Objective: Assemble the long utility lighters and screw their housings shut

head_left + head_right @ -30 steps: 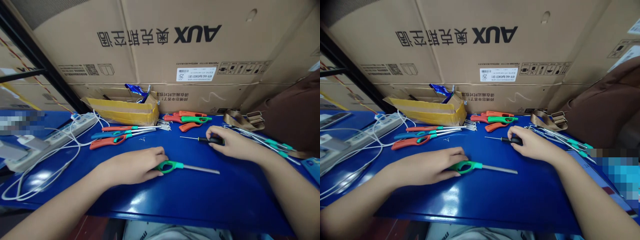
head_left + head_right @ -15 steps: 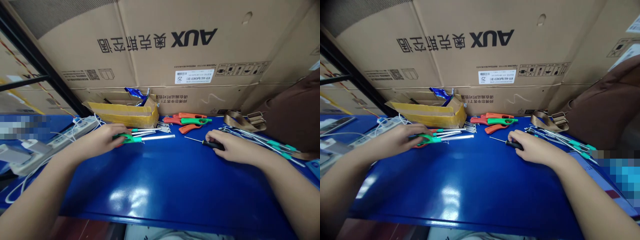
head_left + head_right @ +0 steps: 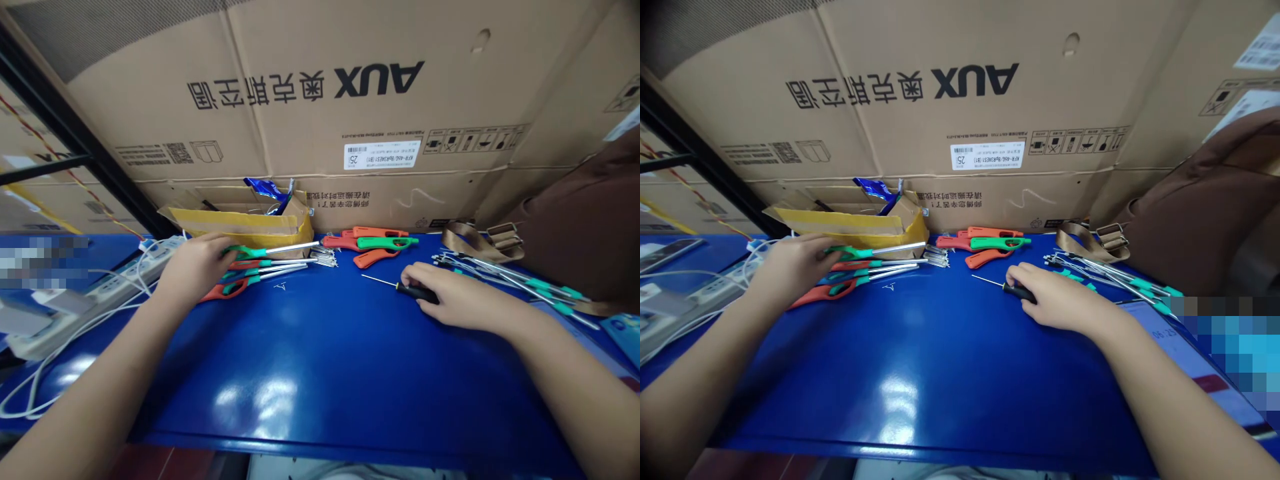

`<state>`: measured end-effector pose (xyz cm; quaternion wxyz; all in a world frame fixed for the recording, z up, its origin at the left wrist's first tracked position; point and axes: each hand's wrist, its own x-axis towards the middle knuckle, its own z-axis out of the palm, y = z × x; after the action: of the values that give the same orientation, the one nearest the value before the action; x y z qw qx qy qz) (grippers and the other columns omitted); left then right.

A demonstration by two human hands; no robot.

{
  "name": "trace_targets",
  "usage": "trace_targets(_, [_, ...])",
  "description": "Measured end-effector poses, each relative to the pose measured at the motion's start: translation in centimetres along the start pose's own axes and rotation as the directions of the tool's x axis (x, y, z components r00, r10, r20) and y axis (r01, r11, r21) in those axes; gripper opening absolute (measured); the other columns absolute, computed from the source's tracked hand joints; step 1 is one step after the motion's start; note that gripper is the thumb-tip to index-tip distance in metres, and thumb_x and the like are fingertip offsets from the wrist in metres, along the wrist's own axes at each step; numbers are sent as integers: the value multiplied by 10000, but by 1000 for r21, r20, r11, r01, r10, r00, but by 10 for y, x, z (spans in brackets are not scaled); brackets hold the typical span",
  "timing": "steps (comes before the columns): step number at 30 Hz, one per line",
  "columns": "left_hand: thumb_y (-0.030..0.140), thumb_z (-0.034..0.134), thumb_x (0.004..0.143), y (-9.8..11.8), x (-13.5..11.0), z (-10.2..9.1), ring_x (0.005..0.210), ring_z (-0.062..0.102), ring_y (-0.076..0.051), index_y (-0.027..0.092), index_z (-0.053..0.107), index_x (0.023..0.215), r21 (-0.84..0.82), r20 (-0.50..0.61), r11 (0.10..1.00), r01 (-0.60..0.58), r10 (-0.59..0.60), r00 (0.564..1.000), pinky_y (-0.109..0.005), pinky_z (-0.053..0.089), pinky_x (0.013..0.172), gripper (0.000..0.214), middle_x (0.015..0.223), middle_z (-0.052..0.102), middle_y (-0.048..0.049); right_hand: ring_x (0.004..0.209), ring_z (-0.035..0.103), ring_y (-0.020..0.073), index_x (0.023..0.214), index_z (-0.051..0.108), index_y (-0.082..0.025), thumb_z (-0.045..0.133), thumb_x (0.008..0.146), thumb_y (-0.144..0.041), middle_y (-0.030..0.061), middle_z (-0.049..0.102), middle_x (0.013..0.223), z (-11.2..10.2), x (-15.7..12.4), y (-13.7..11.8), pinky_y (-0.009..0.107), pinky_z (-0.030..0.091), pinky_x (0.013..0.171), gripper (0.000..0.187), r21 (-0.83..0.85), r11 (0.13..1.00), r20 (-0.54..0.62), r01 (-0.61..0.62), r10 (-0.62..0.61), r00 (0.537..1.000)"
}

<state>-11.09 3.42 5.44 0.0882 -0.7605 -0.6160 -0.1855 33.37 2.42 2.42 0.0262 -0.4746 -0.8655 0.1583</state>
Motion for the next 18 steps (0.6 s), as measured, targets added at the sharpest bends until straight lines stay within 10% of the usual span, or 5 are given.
trace_targets(18, [427, 505, 876, 4, -5, 27, 857, 706, -294, 196, 668, 874, 109, -35, 988, 106, -103, 994, -353, 514, 715, 283, 902, 730, -106, 834, 576, 216, 977, 488, -251, 514, 862, -165, 43, 585, 1023, -1, -1, -10, 348, 446, 721, 146, -23, 999, 43, -22, 23, 999])
